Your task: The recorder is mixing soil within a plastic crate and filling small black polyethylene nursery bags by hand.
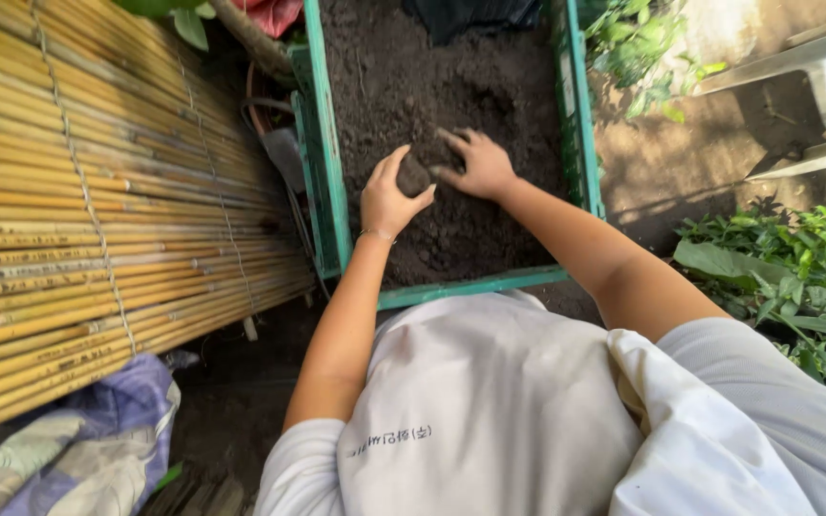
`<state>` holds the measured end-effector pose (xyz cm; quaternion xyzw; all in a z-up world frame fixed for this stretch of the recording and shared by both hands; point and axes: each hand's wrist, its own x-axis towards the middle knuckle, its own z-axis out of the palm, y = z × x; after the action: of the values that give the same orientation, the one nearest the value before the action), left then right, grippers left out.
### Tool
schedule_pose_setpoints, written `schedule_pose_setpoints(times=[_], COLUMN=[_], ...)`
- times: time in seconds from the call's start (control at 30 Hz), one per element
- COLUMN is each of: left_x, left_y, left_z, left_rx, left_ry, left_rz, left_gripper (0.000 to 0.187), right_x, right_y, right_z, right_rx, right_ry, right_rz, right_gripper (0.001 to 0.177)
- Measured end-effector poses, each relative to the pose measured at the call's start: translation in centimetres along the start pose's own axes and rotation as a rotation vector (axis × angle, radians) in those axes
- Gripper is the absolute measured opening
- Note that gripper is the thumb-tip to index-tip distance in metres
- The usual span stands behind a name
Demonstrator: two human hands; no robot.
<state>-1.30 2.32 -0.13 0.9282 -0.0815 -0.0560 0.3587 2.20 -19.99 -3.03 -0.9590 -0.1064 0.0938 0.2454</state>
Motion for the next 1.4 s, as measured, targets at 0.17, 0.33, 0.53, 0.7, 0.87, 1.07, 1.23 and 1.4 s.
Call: schedule_pose_setpoints(times=[0.17, 0.33, 0.53, 0.7, 0.87, 1.07, 1.23, 1.4], left_x=[-0.7, -0.3, 0.1, 1.9, 2.6, 1.9, 1.8, 2.3], left_y=[-0.4, -0.8, -2.3, -0.7, 4.3, 6.5, 5.8, 4.9], left_z=[-1.1, -0.6, 1.1, 1.3, -2.4, -4.2, -3.4, -2.4], left_rx=[-0.107, -0.054, -0.548, -0.768, -1.648, -1.97, -1.99, -1.9], left_ry=[-0.03, 0.071, 0.183, 0.31, -0.004, -0.145, -0.171, -0.11], left_rz=[-0.141, -0.029, -0.145, -0.06, -0.443, -0.561, -0.442, -0.549], left_gripper=[0.083, 0.083, 0.074, 0.054, 0.054, 0.085, 0.091, 0.086], right_x=[-3.2, -5.0, -2.4, -1.5, -0.2, 0.9, 1.4, 1.7], right_y=[-1.8, 0.1, 4.7, -2.1, -4.4, -5.4, -6.9, -5.9], right_z=[-0.6, 2.8, 1.0, -10.4, -13.6, -13.2, -13.3, -12.1], right_rx=[-0.223, -0.075, 0.948, 1.793, 1.934, 1.804, 1.754, 1.65], right_ry=[-0.223, -0.042, 0.076, -0.112, -0.162, -0.168, -0.092, -0.025], right_rz=[0.008, 0.057, 0.4, 0.806, 0.361, 0.077, 0.101, 0.142], right_gripper=[0.079, 0.056, 0.049, 0.043, 0.045, 0.034, 0.024, 0.025])
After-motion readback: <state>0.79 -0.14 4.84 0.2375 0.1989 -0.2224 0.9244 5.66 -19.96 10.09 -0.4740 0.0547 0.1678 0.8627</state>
